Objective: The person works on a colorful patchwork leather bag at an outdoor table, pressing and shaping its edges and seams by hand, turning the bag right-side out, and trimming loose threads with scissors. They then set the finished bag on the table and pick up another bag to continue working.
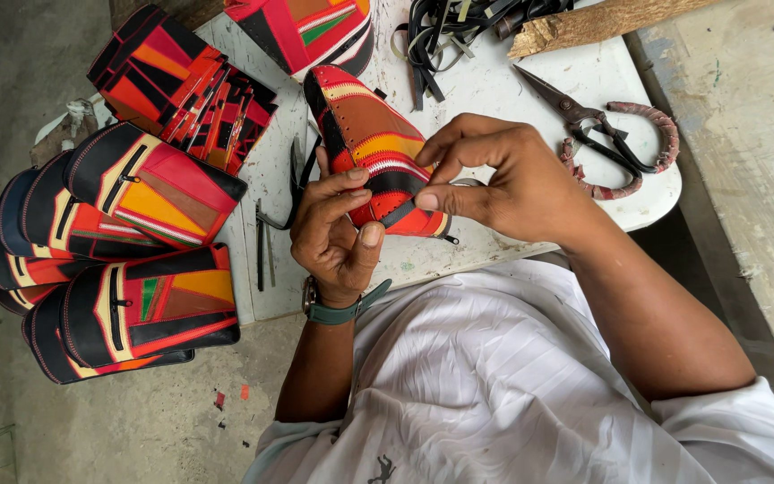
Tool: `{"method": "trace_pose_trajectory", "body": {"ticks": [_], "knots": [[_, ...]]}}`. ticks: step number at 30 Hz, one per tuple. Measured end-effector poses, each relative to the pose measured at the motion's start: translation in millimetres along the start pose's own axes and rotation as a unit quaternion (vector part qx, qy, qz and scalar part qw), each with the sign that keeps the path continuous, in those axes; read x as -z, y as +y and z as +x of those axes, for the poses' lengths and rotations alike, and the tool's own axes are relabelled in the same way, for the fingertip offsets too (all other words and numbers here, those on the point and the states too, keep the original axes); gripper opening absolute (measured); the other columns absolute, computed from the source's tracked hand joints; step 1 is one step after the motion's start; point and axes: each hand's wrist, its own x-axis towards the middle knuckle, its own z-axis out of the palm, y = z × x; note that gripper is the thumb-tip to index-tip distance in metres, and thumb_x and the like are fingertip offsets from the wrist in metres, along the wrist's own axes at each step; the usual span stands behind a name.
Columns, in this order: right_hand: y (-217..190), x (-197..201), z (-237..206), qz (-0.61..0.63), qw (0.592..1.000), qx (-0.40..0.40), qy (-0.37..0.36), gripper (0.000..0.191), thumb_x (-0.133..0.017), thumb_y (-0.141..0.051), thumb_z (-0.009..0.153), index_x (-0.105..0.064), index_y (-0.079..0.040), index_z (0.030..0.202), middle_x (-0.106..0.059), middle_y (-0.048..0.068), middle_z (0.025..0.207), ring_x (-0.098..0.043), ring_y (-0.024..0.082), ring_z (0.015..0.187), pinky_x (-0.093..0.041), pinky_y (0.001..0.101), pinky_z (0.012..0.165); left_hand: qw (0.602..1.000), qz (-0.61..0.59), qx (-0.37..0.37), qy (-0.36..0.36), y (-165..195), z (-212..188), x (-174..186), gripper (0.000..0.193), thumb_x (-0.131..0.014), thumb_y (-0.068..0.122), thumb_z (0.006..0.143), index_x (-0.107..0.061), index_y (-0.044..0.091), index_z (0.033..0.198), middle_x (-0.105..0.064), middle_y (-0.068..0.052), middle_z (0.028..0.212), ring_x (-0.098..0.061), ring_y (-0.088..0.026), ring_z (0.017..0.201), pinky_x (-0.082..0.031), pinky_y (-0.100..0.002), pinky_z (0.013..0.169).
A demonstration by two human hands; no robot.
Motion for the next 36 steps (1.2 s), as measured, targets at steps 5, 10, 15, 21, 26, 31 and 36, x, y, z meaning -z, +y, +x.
{"method": "trace_pose_trajectory", "body": {"ticks": [5, 10, 15, 21, 26, 31, 36], "knots": [[13.4, -11.2, 8.5, 0.032, 0.999, -0.019, 0.007, 0.015, -0.086, -0.017, 0.086, -0.076, -0.006, 0.090, -0.071, 0.006, 0.110, -0.069, 0.017, 0.105, -0.055, 0.0312, 0.095, 1.000, 0.006, 0.006, 0.006, -2.2, -0.8, 3.4, 0.029, -0.070, 0.025, 0.098, -0.066, -0.002, 0.108, -0.069, -0.018, 0.118, -0.066, -0.026, 0.119, -0.029, -0.054, 0.130], [23.0, -15.8, 10.0, 0.031, 0.999, -0.006, 0.008, 0.015, -0.088, -0.016, 0.085, -0.077, -0.006, 0.088, -0.070, 0.006, 0.110, -0.068, 0.017, 0.106, -0.053, 0.0309, 0.097, 1.000, 0.001, 0.002, 0.002, -2.3, -3.0, 3.8, 0.026, -0.069, 0.019, 0.099, -0.065, -0.003, 0.111, -0.067, -0.017, 0.123, -0.066, -0.024, 0.115, -0.029, -0.051, 0.131], [39.6, -21.1, 20.1, 0.118, 0.992, -0.041, -0.002, 0.027, -0.089, -0.017, 0.083, -0.067, -0.006, 0.093, -0.063, 0.001, 0.107, -0.062, 0.012, 0.102, -0.054, 0.0282, 0.091, 0.998, 0.012, 0.014, -0.052, 2.1, 7.4, 7.8, 0.037, -0.079, 0.021, 0.093, -0.061, 0.000, 0.118, -0.063, -0.016, 0.131, -0.064, -0.029, 0.124, -0.053, -0.043, 0.108], [65.9, -34.0, 34.4, 0.194, 0.979, -0.064, 0.011, 0.033, -0.086, -0.013, 0.087, -0.062, -0.008, 0.109, -0.063, -0.003, 0.104, -0.059, 0.009, 0.100, -0.052, 0.0258, 0.093, 0.952, 0.192, -0.108, -0.213, -18.1, 53.2, 39.6, 0.069, -0.098, 0.032, 0.078, -0.064, 0.000, 0.127, -0.061, -0.019, 0.129, -0.065, -0.033, 0.118, -0.054, -0.042, 0.104], [82.9, -45.5, 60.9, 0.234, 0.969, -0.079, 0.022, 0.033, -0.085, -0.009, 0.088, -0.063, -0.007, 0.112, -0.063, -0.001, 0.104, -0.057, 0.010, 0.096, -0.050, 0.0257, 0.088, 0.941, 0.221, -0.165, -0.196, -35.8, 90.8, 31.3, 0.066, -0.100, 0.036, 0.071, -0.060, 0.012, 0.118, -0.066, -0.009, 0.127, -0.069, -0.026, 0.115, -0.035, -0.050, 0.117], [97.2, -35.9, 65.5, 0.402, 0.908, -0.116, 0.008, 0.042, -0.082, -0.007, 0.083, -0.060, -0.008, 0.118, -0.061, 0.000, 0.108, -0.062, 0.012, 0.096, -0.056, 0.0268, 0.073, 0.960, 0.133, -0.092, -0.230, -30.8, 97.8, 26.5, 0.076, -0.097, 0.033, 0.069, -0.062, 0.006, 0.130, -0.065, -0.015, 0.130, -0.063, -0.035, 0.124, -0.033, -0.050, 0.123], [102.1, -49.4, 70.4, 0.378, 0.911, -0.165, 0.015, 0.048, -0.084, -0.005, 0.084, -0.061, -0.009, 0.126, -0.060, 0.003, 0.111, -0.060, 0.011, 0.095, -0.055, 0.0233, 0.074, 0.956, 0.143, -0.088, -0.239, -38.7, 108.2, 53.4, 0.072, -0.096, 0.033, 0.067, -0.065, 0.004, 0.125, -0.064, -0.014, 0.129, -0.064, -0.031, 0.123, -0.038, -0.050, 0.120]]}}
